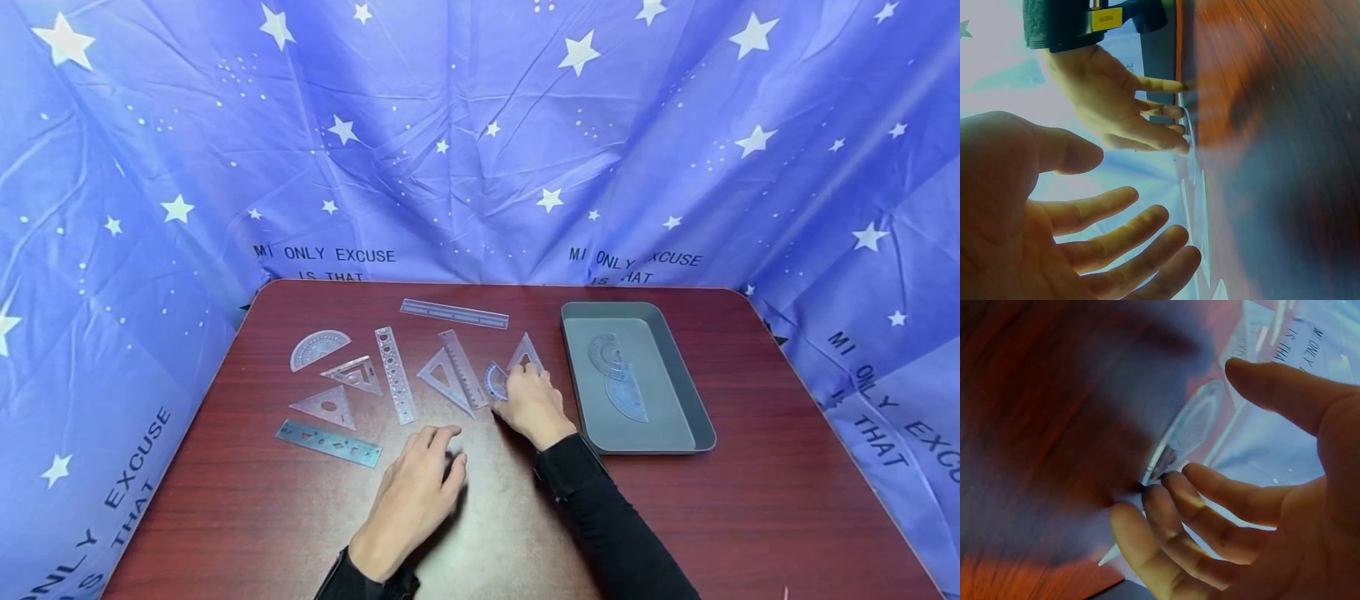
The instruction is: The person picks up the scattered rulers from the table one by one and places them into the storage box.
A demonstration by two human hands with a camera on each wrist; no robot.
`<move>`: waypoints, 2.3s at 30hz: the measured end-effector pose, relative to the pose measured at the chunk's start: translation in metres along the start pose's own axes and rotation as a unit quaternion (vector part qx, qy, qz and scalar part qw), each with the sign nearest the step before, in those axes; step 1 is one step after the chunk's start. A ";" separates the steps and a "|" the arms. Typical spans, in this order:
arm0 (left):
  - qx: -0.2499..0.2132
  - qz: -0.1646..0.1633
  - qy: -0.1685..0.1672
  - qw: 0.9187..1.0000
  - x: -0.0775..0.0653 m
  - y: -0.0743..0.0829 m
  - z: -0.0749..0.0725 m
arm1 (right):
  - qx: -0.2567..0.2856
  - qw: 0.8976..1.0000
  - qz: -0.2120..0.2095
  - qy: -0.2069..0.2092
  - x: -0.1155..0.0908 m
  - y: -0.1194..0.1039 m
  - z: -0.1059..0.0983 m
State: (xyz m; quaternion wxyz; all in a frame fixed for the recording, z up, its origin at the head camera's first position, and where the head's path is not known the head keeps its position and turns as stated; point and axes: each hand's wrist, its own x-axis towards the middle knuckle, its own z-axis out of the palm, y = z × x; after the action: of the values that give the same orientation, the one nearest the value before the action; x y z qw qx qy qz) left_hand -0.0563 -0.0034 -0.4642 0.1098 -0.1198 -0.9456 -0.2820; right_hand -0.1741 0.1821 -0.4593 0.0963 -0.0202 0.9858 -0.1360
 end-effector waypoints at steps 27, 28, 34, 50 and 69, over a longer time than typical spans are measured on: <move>0.014 -0.021 -0.022 0.999 0.000 -0.015 -0.007 | -0.011 0.999 -0.008 -0.033 0.046 0.010 0.015; 0.017 -0.019 -0.023 0.999 0.000 -0.016 -0.008 | -0.006 0.999 -0.011 -0.035 0.042 0.009 0.011; 0.023 -0.013 -0.018 0.999 0.001 -0.022 -0.010 | 0.030 0.998 -0.015 -0.052 0.010 -0.004 -0.030; 0.011 -0.018 -0.033 0.999 -0.002 -0.027 -0.010 | 0.061 0.998 0.011 -0.020 0.012 0.072 -0.120; 0.022 -0.029 -0.024 0.999 0.001 -0.038 -0.014 | 0.057 0.994 0.053 -0.079 0.070 0.175 -0.087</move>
State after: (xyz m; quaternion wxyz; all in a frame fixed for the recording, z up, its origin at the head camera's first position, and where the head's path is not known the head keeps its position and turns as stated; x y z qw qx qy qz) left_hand -0.0664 -0.0421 -0.4719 0.0811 -0.0969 -0.9569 -0.2614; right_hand -0.2621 0.3686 -0.4374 0.1824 0.0271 0.9654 -0.1845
